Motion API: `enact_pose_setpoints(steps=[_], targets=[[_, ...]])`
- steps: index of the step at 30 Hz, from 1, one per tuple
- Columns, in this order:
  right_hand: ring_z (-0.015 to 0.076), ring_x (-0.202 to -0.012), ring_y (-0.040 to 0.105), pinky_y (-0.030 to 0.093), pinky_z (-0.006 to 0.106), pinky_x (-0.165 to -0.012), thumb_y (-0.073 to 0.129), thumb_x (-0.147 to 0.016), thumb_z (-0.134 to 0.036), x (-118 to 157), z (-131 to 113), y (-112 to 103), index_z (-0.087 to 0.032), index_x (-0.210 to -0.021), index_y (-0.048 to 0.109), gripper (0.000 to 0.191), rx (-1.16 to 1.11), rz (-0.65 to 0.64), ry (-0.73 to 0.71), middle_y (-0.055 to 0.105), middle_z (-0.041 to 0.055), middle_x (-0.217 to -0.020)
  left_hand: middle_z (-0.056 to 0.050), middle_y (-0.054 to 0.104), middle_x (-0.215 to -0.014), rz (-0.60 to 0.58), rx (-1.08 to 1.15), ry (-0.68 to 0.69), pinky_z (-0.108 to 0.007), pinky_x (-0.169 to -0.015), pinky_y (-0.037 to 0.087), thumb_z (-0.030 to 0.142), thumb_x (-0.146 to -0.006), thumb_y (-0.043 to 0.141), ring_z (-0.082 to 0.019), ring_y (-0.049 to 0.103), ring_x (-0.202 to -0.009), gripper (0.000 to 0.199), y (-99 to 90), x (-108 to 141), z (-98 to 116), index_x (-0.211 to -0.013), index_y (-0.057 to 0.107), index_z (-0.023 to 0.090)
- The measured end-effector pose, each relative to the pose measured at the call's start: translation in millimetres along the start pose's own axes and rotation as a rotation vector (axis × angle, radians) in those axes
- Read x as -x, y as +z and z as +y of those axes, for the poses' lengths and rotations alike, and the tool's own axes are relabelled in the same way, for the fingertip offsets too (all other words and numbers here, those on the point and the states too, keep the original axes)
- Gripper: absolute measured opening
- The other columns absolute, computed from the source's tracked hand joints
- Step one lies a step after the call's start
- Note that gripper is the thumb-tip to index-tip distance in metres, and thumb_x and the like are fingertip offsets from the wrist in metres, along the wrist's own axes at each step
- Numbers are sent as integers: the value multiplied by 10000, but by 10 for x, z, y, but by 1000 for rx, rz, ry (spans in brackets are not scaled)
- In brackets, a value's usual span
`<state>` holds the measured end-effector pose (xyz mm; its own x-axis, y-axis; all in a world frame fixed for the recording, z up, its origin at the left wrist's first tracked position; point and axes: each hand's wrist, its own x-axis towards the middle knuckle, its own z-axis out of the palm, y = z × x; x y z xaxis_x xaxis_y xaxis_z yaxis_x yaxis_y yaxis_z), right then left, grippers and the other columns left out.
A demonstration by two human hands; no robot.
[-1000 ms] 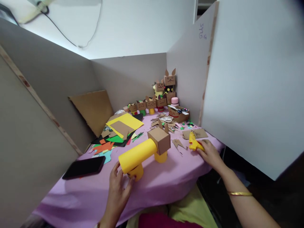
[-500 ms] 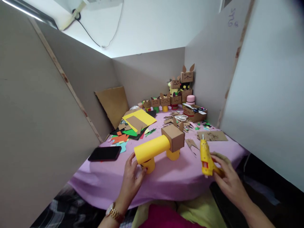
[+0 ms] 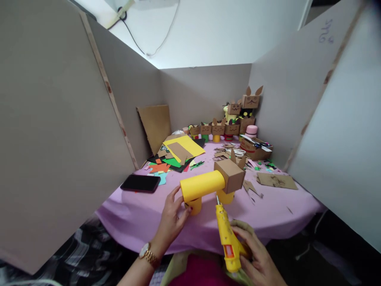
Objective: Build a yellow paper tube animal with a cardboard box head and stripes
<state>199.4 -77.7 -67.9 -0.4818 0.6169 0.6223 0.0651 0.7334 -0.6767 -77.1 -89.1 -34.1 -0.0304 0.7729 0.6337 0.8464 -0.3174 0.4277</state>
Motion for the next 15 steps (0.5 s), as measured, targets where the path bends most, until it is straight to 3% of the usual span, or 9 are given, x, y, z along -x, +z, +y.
enact_pose_setpoints(steps=[9, 15], targets=[[246, -1229, 498, 415, 296, -1001, 468, -925, -372, 49, 80, 131, -302, -1337, 415, 421, -59, -193, 23, 496, 110, -1315, -149, 338, -1424, -18, 108, -11, -504, -1077, 322, 288, -874, 521, -286, 329, -1335, 299, -61, -50, 5, -1162, 560, 218], [256, -1216, 503, 421, 296, -986, 501, -901, -444, 11, -20, 134, -314, -1289, 469, 410, -166, -162, 112, 514, 99, -1297, -132, 350, -1432, 15, 223, -84, -520, -1098, 276, 316, -841, 581, -267, 317, -1353, 420, -61, -52, -58, -1234, 446, 248]])
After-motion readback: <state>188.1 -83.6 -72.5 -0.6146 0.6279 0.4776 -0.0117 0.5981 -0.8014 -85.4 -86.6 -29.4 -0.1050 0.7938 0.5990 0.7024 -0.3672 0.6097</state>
